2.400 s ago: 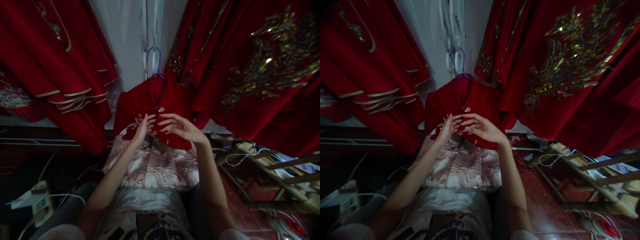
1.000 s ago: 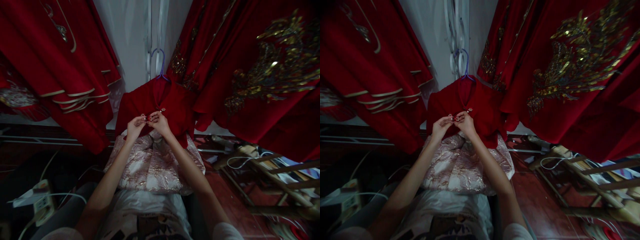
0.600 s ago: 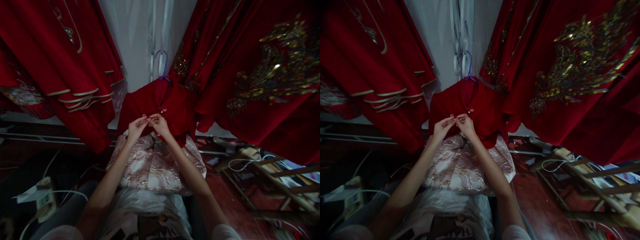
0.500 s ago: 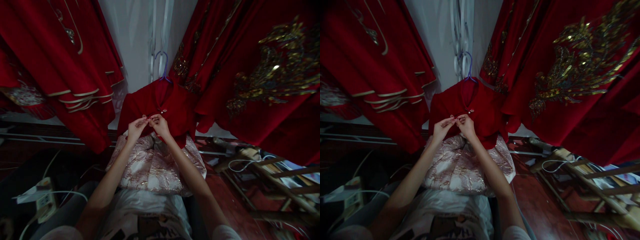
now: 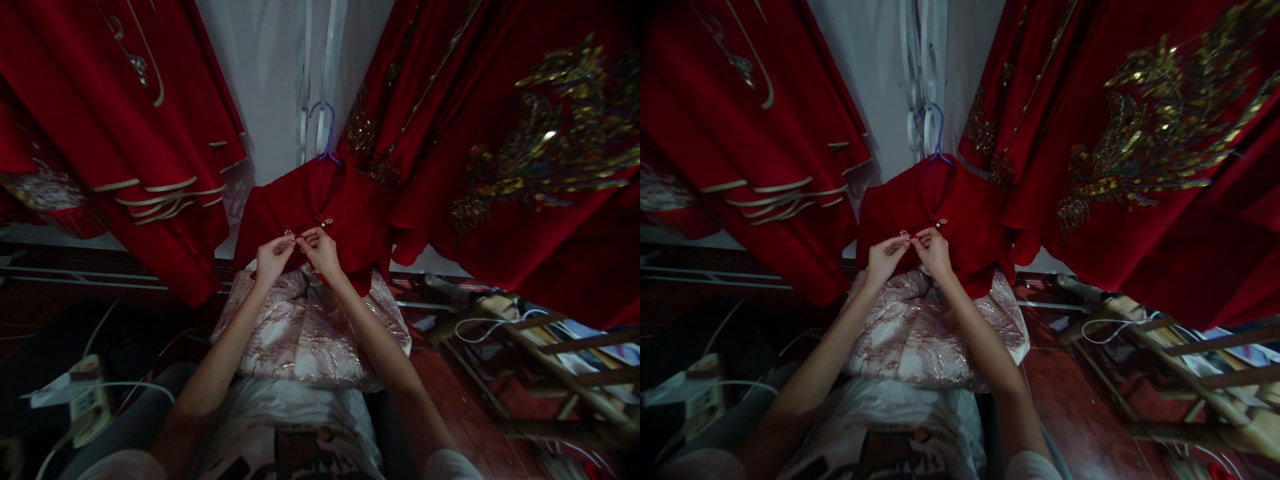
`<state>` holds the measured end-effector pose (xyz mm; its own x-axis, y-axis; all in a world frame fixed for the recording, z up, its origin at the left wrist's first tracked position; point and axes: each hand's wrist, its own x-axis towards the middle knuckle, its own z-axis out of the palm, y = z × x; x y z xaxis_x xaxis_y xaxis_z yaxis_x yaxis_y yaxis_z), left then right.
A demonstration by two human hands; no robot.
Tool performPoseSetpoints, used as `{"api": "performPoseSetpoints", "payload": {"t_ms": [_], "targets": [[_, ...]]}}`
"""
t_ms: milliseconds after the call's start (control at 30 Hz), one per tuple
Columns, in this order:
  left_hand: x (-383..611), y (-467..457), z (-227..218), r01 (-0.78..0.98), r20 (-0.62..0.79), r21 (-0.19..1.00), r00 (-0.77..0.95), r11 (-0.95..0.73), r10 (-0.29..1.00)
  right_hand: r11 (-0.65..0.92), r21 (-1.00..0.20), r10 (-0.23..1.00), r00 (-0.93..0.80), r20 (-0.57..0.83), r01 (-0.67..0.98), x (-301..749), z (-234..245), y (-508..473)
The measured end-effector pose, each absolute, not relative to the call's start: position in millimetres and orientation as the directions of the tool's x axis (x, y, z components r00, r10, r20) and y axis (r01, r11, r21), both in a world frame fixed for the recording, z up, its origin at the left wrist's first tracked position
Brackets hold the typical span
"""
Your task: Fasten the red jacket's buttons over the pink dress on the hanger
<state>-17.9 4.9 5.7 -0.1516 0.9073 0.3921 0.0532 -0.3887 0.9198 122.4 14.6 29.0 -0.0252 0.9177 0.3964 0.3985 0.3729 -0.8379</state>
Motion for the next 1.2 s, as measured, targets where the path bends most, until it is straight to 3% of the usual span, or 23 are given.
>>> {"api": "performPoseSetpoints", "payload": {"t_ms": [400,700,867,967,1100,1200], "targets": [[-26,9,11,0.203,0.435,0.892,-0.138,-0.404,0.89,0.502,-0.715,0.841,-0.08,0.535,0.486,115,33,7],[-44,13,-8,0.172,0.434,0.896,-0.136,-0.41,0.891,0.46,-0.816,0.877,-0.323,0.356,0.349,149,28,-10],[-62,6,-27,0.426,0.367,0.849,-0.048,-0.313,0.929,0.405,-0.699,0.899,-0.397,0.187,0.589,180,17,-14],[-65,-3,-29,0.518,0.369,0.791,0.02,-0.325,0.929,0.322,-0.595,0.94,-0.326,0.106,0.736,184,2,-8],[-63,-13,-32,0.525,0.308,0.795,0.083,-0.304,0.948,0.266,-0.509,0.964,-0.235,0.126,0.819,179,-24,-3],[-59,-15,-35,0.569,0.315,0.761,0.093,-0.31,0.945,0.306,-0.542,0.952,-0.263,0.157,0.783,173,-35,-1]]}}
